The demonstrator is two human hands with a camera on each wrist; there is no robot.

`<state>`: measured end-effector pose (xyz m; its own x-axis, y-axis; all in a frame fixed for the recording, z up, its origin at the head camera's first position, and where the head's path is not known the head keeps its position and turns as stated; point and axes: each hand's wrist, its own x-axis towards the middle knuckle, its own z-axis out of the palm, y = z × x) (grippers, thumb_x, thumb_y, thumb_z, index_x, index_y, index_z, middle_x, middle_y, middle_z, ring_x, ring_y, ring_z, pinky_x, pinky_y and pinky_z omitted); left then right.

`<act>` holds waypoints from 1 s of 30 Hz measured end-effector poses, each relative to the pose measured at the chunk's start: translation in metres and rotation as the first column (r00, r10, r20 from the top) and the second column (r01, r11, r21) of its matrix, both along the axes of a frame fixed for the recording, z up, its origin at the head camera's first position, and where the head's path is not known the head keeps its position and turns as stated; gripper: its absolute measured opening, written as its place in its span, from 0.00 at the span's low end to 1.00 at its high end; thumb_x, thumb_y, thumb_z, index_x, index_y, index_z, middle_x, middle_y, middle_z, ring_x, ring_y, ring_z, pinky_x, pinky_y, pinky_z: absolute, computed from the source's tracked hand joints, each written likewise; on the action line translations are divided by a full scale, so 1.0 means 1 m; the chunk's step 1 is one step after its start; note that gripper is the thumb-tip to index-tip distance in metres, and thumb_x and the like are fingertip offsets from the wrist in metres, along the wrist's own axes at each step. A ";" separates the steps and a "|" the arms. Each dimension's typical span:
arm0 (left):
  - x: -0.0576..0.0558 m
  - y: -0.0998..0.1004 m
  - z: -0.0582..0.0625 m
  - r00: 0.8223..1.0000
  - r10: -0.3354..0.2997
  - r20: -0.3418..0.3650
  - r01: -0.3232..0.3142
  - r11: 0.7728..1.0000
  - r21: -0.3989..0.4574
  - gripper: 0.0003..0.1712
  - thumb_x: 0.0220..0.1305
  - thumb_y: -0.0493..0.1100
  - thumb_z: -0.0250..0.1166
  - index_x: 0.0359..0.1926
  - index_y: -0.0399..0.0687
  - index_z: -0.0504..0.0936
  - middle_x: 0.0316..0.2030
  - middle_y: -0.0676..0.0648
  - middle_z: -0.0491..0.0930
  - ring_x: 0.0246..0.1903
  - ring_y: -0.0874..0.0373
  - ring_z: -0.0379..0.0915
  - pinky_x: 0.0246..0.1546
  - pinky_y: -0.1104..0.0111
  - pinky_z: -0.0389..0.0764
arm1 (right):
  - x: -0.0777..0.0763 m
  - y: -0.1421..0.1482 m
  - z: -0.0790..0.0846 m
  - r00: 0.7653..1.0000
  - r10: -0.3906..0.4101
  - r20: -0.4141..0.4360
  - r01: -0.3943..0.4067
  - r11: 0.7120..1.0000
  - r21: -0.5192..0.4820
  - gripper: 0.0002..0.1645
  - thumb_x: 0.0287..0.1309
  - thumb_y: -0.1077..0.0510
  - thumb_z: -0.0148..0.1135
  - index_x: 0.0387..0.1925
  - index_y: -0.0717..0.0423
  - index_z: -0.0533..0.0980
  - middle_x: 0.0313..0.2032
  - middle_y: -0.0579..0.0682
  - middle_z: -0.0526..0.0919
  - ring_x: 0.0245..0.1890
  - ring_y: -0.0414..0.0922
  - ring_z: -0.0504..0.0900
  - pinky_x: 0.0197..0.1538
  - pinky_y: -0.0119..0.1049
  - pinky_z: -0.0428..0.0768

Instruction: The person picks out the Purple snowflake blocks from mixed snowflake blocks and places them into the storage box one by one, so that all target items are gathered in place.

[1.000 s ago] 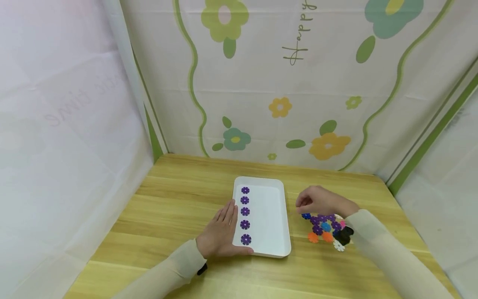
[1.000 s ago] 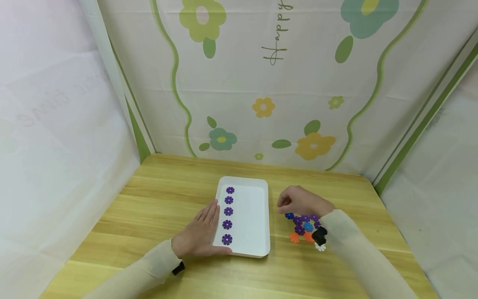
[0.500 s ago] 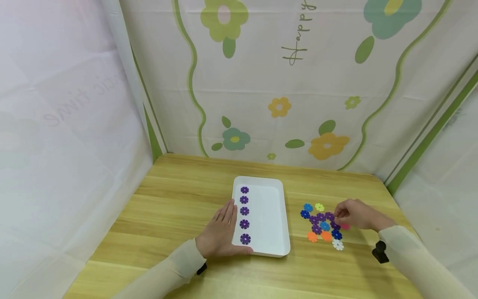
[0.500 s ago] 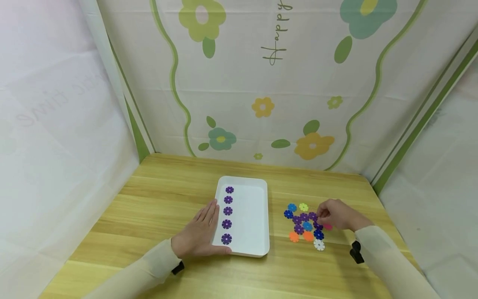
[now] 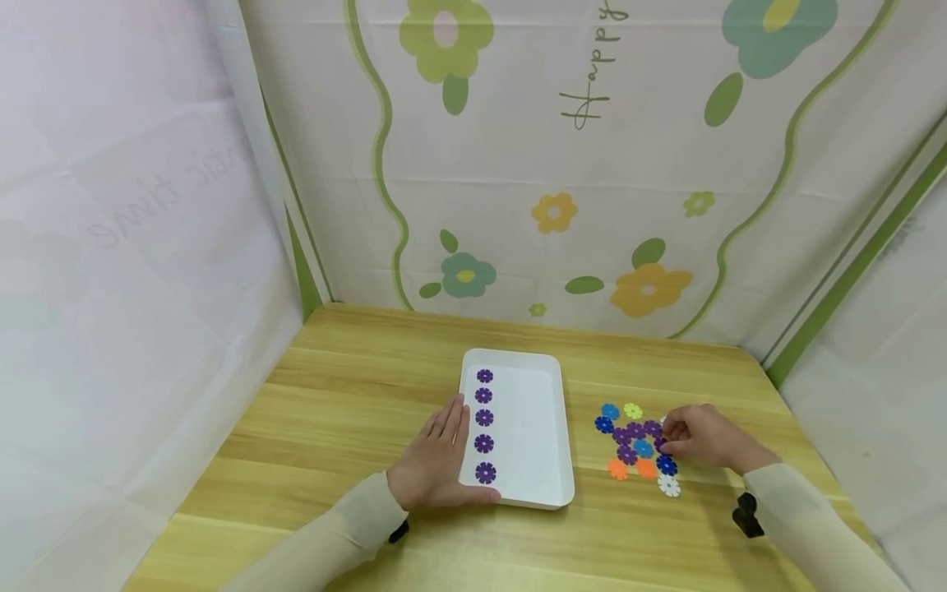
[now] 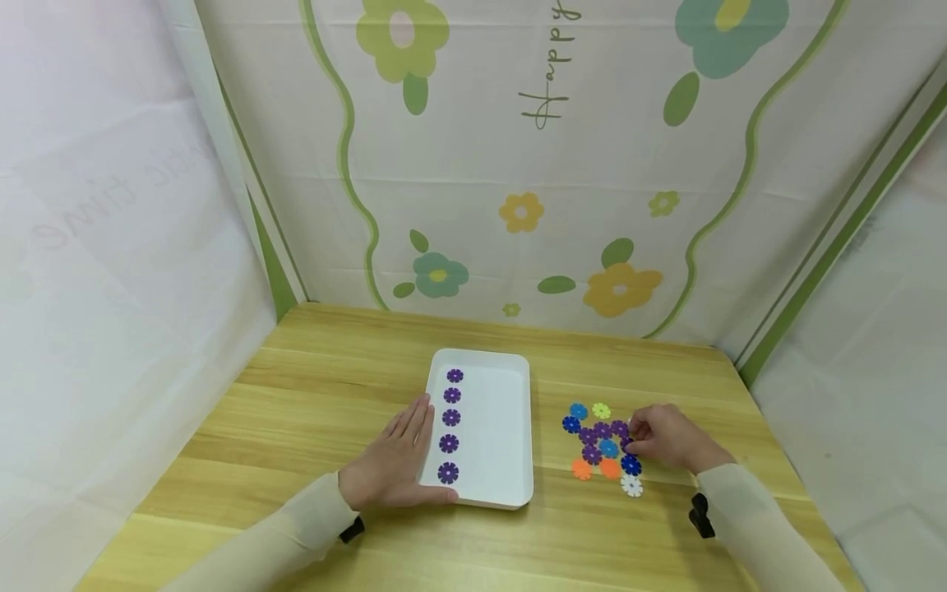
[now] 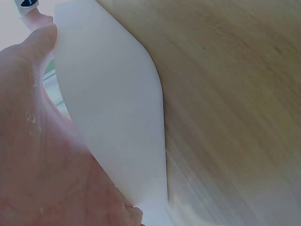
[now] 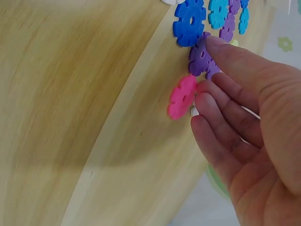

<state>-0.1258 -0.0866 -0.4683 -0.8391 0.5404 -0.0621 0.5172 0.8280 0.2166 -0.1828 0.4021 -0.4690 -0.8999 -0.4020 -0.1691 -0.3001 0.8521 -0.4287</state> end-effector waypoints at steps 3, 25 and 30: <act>0.000 0.000 0.000 1.000 -0.001 0.002 0.001 1.000 -0.003 0.78 0.56 0.87 0.58 0.82 0.28 0.49 0.83 0.29 0.44 0.84 0.35 0.44 0.82 0.47 0.59 | -0.001 -0.003 0.000 1.000 -0.018 0.006 0.018 1.000 0.024 0.12 0.59 0.55 0.79 0.39 0.56 0.85 0.33 0.42 0.87 0.32 0.33 0.81 0.36 0.29 0.84; -0.001 0.001 0.002 1.000 0.003 0.011 -0.003 1.000 -0.008 0.78 0.56 0.88 0.58 0.82 0.28 0.49 0.83 0.29 0.44 0.84 0.36 0.43 0.82 0.48 0.59 | -0.008 -0.007 0.013 0.996 -0.022 0.084 0.027 0.998 -0.059 0.07 0.65 0.60 0.72 0.30 0.53 0.82 0.28 0.45 0.86 0.25 0.39 0.78 0.30 0.30 0.78; -0.001 0.001 0.001 1.000 0.004 0.004 -0.004 1.000 -0.017 0.79 0.56 0.88 0.58 0.82 0.28 0.49 0.83 0.29 0.44 0.84 0.36 0.43 0.82 0.48 0.59 | -0.020 -0.012 0.026 0.996 -0.021 0.084 0.026 0.997 -0.067 0.06 0.69 0.59 0.69 0.33 0.53 0.85 0.30 0.46 0.88 0.28 0.42 0.83 0.33 0.31 0.81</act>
